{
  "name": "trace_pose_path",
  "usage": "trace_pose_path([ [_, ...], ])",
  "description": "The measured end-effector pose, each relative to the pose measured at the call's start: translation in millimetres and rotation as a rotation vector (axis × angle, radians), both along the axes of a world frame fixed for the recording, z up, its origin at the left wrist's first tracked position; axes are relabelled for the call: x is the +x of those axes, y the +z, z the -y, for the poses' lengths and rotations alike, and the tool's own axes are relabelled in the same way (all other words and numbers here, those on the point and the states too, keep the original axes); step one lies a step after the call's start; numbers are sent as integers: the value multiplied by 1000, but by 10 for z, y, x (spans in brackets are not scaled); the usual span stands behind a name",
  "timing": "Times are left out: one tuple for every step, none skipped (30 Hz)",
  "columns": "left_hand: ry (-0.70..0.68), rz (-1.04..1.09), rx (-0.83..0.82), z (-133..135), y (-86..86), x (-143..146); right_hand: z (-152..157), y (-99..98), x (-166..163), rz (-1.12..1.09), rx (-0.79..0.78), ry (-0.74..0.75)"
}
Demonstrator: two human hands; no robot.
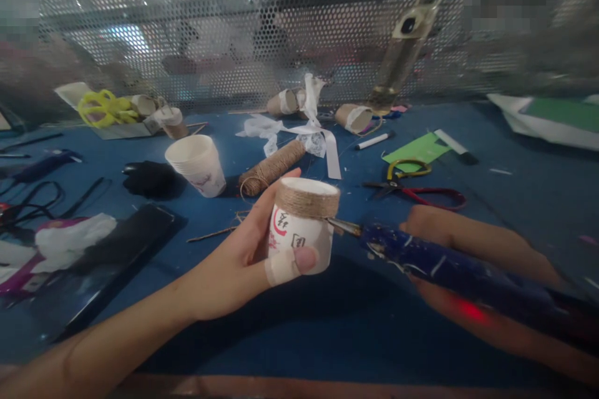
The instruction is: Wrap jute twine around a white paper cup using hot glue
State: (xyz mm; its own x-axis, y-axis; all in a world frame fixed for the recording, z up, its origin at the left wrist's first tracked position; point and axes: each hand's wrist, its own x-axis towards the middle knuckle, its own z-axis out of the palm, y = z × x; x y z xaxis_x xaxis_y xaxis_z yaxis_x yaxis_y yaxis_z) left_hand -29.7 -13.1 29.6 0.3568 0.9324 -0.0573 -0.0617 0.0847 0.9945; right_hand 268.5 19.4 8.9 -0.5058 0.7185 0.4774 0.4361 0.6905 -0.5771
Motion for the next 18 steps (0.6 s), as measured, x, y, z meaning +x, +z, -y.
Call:
trace_pose_path([
  [-1,1,-2,-2,8,-2,1,19,-6,-15,20,53],
  [2,3,-2,-7,13,-4,3,35,-13,-25,35,80],
  [9,2,1,-11,15,-6,5,47,-21,-29,49,96],
  [19,-7,6,-16,15,-8,7,54,-27,-25,63,87],
  [30,-23,14,-18,14,-10,7,54,-31,-14,74,74],
  [38,-41,23,-19,11,-11,6,50,-33,-1,84,59],
  [45,-62,37,-18,7,-12,4,41,-31,9,96,45],
  [52,-82,54,-16,2,-11,0,28,-27,13,106,38],
  [59,-101,72,-13,-2,-9,-4,14,-20,16,113,37],
  [64,-113,87,-11,-8,-6,-9,1,-13,20,119,39],
  [69,-121,103,-9,-13,-1,-14,-12,-5,21,126,42],
  [73,-130,121,-8,-19,4,-19,-22,3,24,134,45],
  [79,-143,141,-8,-26,9,-22,-29,10,31,143,45],
  [88,-158,161,-8,-35,14,-24,-33,16,37,155,39],
  [101,-176,183,-9,-45,16,-24,-35,22,46,170,34],
  [114,-195,206,-10,-57,17,-23,-35,27,59,186,28],
  [123,-209,224,-12,-69,16,-20,-33,32,72,199,20],
  [128,-218,231,-12,-82,12,-16,-31,36,84,208,13],
])
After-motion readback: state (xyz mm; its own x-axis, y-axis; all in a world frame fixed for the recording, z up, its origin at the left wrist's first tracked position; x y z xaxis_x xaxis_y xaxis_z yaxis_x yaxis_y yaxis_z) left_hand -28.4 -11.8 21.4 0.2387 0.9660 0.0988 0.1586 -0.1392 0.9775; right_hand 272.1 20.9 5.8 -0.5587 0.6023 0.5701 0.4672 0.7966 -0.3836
